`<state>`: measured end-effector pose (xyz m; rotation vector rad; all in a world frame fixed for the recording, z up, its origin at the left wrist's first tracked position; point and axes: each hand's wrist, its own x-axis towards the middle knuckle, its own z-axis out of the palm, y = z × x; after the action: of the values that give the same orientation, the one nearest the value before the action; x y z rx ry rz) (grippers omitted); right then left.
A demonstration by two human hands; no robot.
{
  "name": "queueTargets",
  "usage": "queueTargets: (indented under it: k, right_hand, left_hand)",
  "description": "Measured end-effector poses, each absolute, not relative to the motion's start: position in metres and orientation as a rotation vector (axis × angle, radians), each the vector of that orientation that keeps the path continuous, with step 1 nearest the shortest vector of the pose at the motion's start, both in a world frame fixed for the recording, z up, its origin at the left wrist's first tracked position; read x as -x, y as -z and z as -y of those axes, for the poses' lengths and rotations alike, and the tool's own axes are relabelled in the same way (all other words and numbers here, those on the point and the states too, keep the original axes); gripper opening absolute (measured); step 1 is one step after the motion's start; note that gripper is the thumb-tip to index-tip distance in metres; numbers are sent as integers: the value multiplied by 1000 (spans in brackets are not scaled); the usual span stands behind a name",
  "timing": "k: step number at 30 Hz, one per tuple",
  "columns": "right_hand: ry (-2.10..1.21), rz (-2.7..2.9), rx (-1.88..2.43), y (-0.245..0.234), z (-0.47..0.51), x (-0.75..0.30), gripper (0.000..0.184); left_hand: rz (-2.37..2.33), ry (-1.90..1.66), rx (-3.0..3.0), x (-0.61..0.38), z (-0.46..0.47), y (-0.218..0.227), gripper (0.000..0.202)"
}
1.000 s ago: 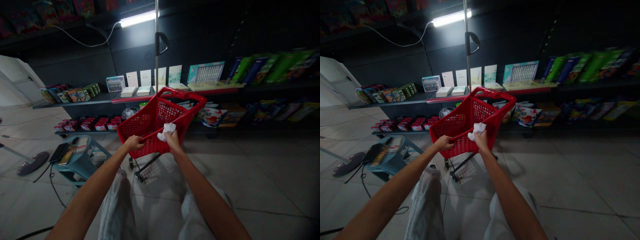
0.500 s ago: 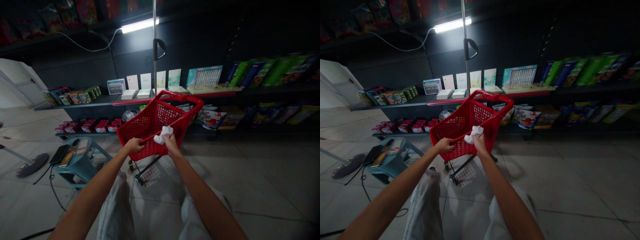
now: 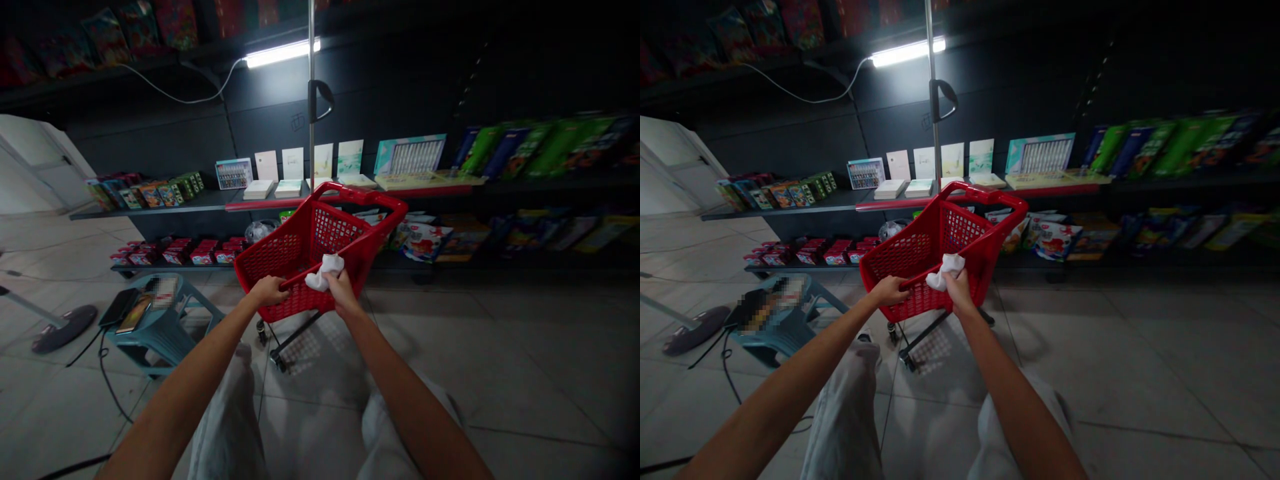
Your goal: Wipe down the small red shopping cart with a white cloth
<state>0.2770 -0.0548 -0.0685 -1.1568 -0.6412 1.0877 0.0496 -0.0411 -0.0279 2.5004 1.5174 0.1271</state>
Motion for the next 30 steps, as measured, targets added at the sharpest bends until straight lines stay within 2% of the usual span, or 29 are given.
queueTargets:
  k: [6,30]
  right_hand:
    - [-1414,534,1041,61,63,-272,36]
    - [-1351,576,1055,58,67,-264,39]
  left_hand:
    - [-1538,-111,-2498,-50,40,31,35]
    - [-1595,-110,-2425,-52,39,34,32]
